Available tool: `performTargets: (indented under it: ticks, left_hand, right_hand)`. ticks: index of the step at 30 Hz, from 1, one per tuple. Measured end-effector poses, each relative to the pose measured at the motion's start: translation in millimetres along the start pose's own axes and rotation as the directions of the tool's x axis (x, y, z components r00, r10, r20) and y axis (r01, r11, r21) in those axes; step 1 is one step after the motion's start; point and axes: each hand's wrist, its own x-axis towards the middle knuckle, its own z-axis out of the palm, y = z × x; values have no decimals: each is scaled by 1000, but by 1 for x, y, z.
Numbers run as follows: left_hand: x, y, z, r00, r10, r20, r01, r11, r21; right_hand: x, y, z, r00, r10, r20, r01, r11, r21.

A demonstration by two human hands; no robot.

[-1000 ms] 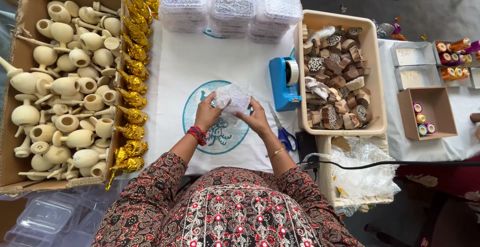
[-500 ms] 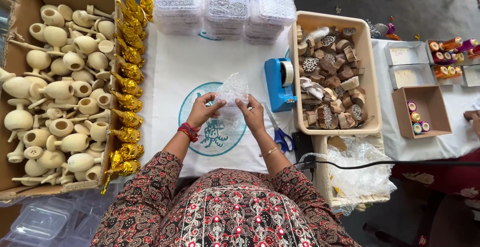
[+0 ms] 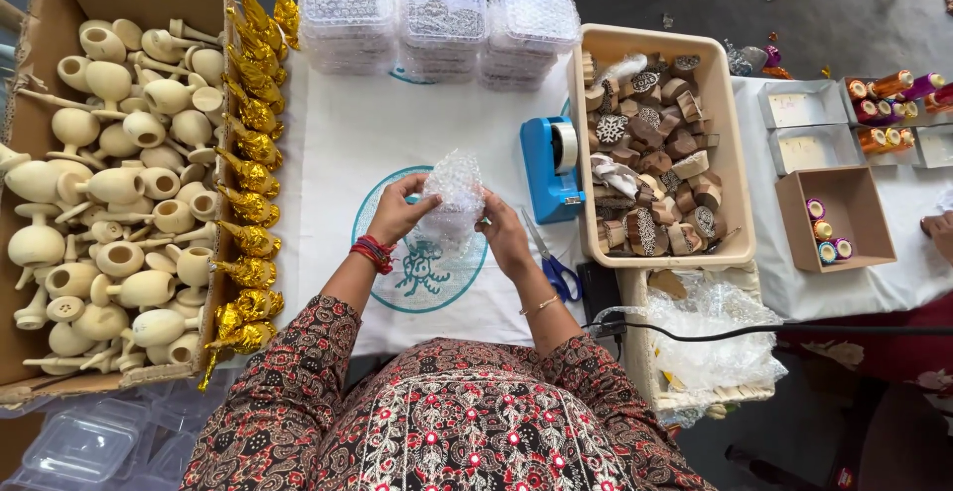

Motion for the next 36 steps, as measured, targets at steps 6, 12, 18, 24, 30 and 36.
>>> performTargets:
  ticks: [6,12,18,24,30,36]
  left_hand:
    - [0,23,7,999,-16,39,14,999,32]
    - [-20,63,16,987,160,-17,-146,936,321]
    - [-37,83,8,914,397,79,-388,803,451]
    - [-40,62,4,762,578,292,-546,332,769]
    - [-37,25,1,619,574,537,-660,10,751]
    - [-39,13,6,567,567,597,-700,-51,713]
  right_hand:
    - [13,3,-15,998,41,48,-41,999,4]
    - [19,-8,-20,986,-101,134,122,980,-158]
    - [10,-26,-13,936,-233,262,324,861,-392]
    - [5,-8,0,841,-502,201,507,602,-617]
    - [2,-6,-2,815,-554,173,507,536,-675]
    - [-4,6,-3,835,-548,49,486,694,-531]
